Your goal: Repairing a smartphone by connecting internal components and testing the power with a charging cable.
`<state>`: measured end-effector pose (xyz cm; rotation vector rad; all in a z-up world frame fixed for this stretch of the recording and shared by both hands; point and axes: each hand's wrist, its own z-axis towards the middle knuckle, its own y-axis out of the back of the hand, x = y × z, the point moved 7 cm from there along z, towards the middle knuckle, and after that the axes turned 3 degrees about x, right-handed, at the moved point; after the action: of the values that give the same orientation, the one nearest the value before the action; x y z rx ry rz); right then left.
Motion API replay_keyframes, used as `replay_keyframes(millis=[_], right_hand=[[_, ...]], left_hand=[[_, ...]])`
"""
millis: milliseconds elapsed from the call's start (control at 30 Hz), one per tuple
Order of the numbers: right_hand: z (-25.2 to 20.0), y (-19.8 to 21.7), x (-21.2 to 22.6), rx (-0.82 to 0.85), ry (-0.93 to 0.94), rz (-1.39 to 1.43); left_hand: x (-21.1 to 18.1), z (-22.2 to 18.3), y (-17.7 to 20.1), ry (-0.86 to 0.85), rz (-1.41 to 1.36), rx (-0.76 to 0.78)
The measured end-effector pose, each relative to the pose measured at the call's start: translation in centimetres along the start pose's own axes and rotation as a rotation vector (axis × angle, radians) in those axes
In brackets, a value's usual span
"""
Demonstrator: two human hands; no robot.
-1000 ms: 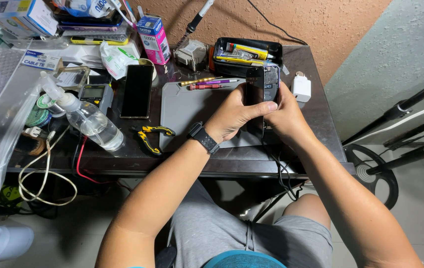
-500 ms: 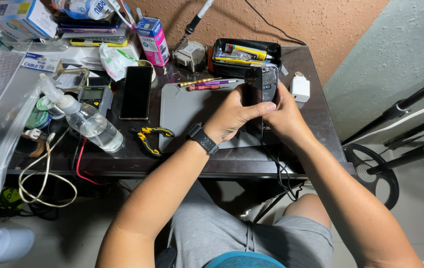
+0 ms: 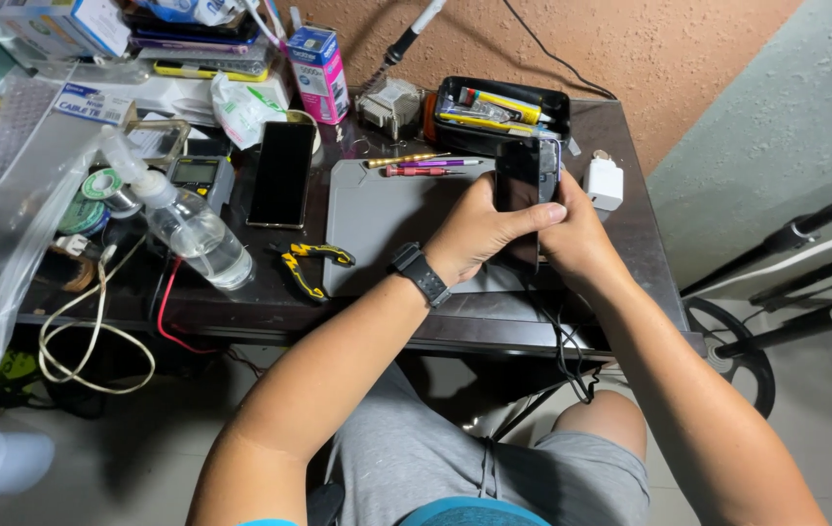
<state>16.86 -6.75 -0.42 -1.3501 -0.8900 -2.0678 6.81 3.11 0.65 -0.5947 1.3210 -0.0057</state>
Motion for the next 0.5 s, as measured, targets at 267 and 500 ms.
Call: replay_keyframes(millis=[267, 500], right_hand=[[-0.6, 0.3, -1.3, 0.041, -0.035, -0.110], [-0.7, 0.9, -1.7, 0.046, -0.072, -0.144]], left_hand=[[-1.1, -1.8, -0.2, 0.034, -0.010, -0.106], [0.2, -0.6, 0.4, 0.019, -0.023, -0.108]])
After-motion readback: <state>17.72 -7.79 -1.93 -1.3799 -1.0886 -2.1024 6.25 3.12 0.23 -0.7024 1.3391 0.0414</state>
